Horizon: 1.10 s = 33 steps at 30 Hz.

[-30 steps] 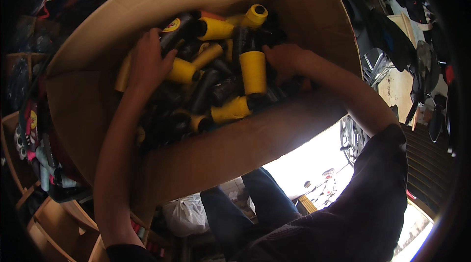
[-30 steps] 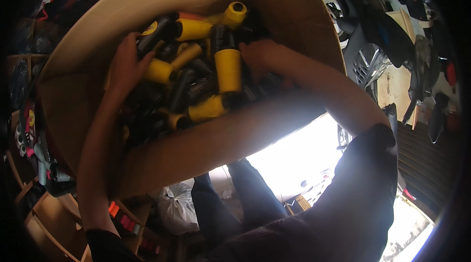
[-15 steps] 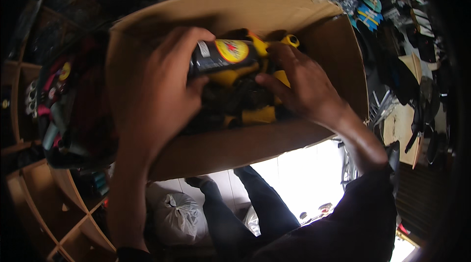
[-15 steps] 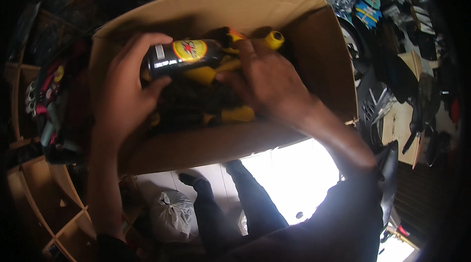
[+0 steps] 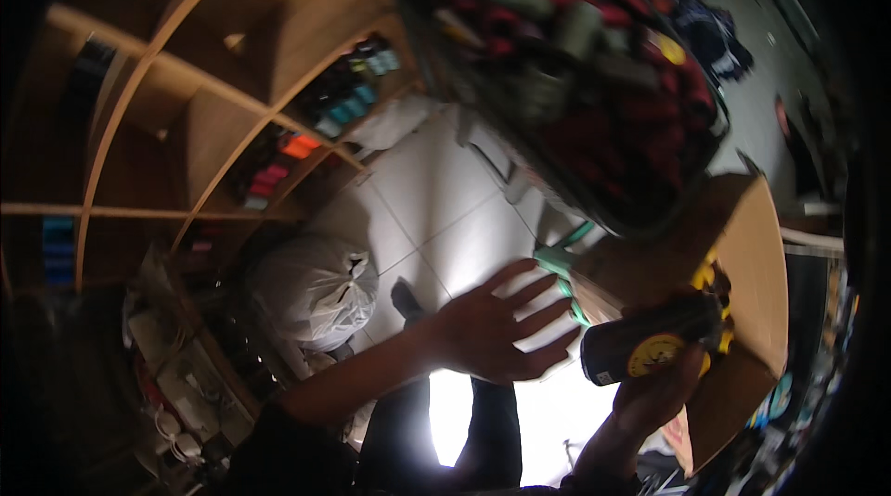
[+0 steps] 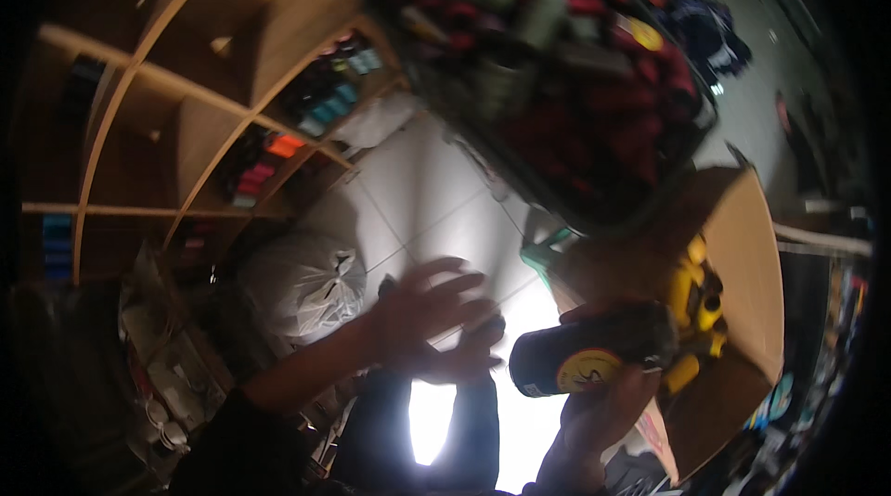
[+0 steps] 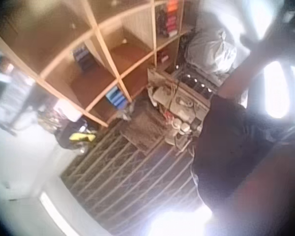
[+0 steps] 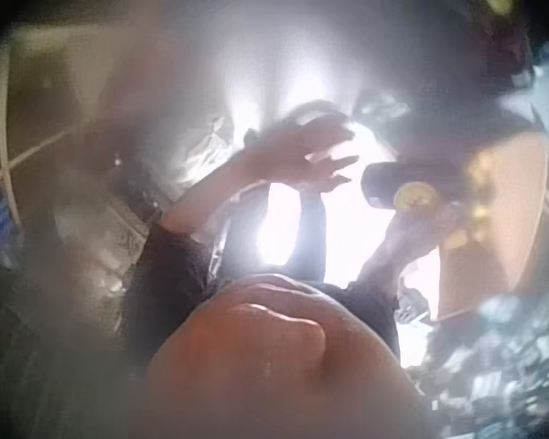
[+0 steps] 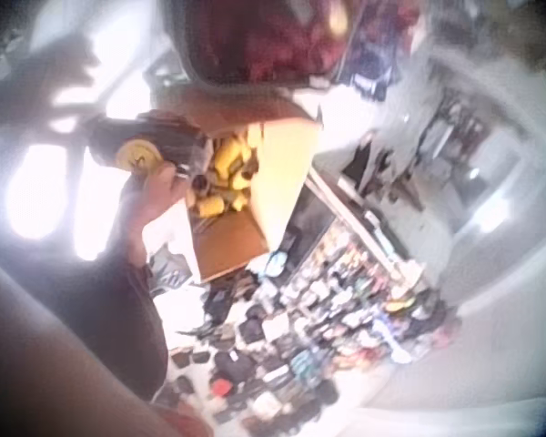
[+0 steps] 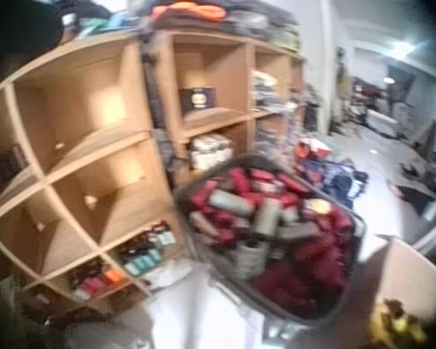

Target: The person repeatedly picks spools of thread from a cardboard box and places them onto a wooden shelf. The person handles the spools one at a time or in small groups, arranging them in rows on the shelf.

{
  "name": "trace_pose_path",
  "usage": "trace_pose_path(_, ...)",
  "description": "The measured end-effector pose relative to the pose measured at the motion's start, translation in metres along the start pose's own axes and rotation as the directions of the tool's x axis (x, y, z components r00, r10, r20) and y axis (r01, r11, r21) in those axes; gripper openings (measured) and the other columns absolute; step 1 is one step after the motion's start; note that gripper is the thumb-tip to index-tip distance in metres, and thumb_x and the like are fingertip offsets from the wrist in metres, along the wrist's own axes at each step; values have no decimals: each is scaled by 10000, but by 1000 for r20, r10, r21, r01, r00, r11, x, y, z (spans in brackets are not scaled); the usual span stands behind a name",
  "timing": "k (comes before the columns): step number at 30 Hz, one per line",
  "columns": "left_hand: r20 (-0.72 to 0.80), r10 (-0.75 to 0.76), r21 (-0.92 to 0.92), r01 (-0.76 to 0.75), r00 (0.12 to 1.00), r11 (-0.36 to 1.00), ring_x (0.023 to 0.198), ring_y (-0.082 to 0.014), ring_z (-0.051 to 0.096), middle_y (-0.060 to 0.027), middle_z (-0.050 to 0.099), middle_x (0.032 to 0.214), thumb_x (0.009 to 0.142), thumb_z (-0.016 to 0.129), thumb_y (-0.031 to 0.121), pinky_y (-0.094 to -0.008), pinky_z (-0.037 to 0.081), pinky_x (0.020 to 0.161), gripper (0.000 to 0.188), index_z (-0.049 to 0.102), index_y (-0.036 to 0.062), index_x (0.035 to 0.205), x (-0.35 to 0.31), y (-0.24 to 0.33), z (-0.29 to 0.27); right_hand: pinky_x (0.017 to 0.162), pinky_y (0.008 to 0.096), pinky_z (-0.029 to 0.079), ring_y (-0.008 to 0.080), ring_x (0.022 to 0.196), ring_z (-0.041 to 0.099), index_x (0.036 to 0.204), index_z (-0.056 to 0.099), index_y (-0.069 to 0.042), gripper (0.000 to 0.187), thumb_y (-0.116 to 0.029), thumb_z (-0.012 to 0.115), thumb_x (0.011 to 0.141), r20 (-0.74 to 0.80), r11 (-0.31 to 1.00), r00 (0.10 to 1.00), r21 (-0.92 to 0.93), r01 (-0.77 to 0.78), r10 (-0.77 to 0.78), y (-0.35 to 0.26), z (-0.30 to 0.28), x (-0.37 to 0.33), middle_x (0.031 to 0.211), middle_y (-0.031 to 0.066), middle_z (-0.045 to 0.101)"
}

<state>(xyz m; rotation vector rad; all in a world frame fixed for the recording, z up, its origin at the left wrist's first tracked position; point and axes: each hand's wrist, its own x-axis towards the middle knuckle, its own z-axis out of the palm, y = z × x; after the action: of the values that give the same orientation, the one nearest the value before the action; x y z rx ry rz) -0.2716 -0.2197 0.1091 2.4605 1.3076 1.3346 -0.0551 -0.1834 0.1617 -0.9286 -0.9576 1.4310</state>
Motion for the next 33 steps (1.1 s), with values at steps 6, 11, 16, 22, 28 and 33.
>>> trace_pose_path(6,-384,-319,510,487,866,709,1050,-343,607,-159,610,1119,757,820,98,-478,476,922,461,606,37,1161,-124,-71,-185,793,348,586,279,869,700,1405,429,10,711,-395,693,885,370,925,850,-83,-372,375,61,123,5,1047,160,645)
trace_pose_path(11,-752,-237,370,692,615,620,1024,-181,591,-104,602,1085,864,647,-44,-319,476,913,268,576,-2,1119,-120,-120,-357,798,370,575,239,936,682,1373,327,-78,651,-94,694,835,604,885,647,-299,-358,466,103,241,-8,1067,124,612)
trace_pose_path(16,-865,-104,381,777,491,501,1013,-309,649,-166,650,1066,792,701,104,-402,515,911,371,618,14,1142,-117,-217,-538,883,313,505,169,1002,617,1351,361,-15,535,-80,684,930,893,952,450,-138,274,0,110,434,-17,1107,115,595)
trace_pose_path(22,-760,27,645,759,649,-86,1102,-427,605,-243,613,1179,836,683,177,-492,491,975,477,546,15,1264,-169,-328,-641,739,326,553,184,838,684,1156,592,8,291,-194,686,968,835,811,395,98,577,-382,110,684,10,901,126,696)
trace_pose_path(28,-837,-26,548,836,547,-24,1196,-385,590,-230,616,1259,796,726,262,-451,475,1047,574,559,25,1291,-187,-341,-644,905,483,519,424,1016,661,1165,574,1,432,-221,736,831,562,512,510,-171,842,-651,146,843,80,1051,245,684)
trace_pose_path(33,-810,-91,584,780,580,-227,1213,-333,570,-183,591,1277,765,769,286,-462,466,1036,554,584,46,1228,-193,-331,-643,959,474,499,406,1098,640,1206,617,-63,417,-202,755,837,605,596,606,-254,762,-517,186,871,94,1133,217,685)
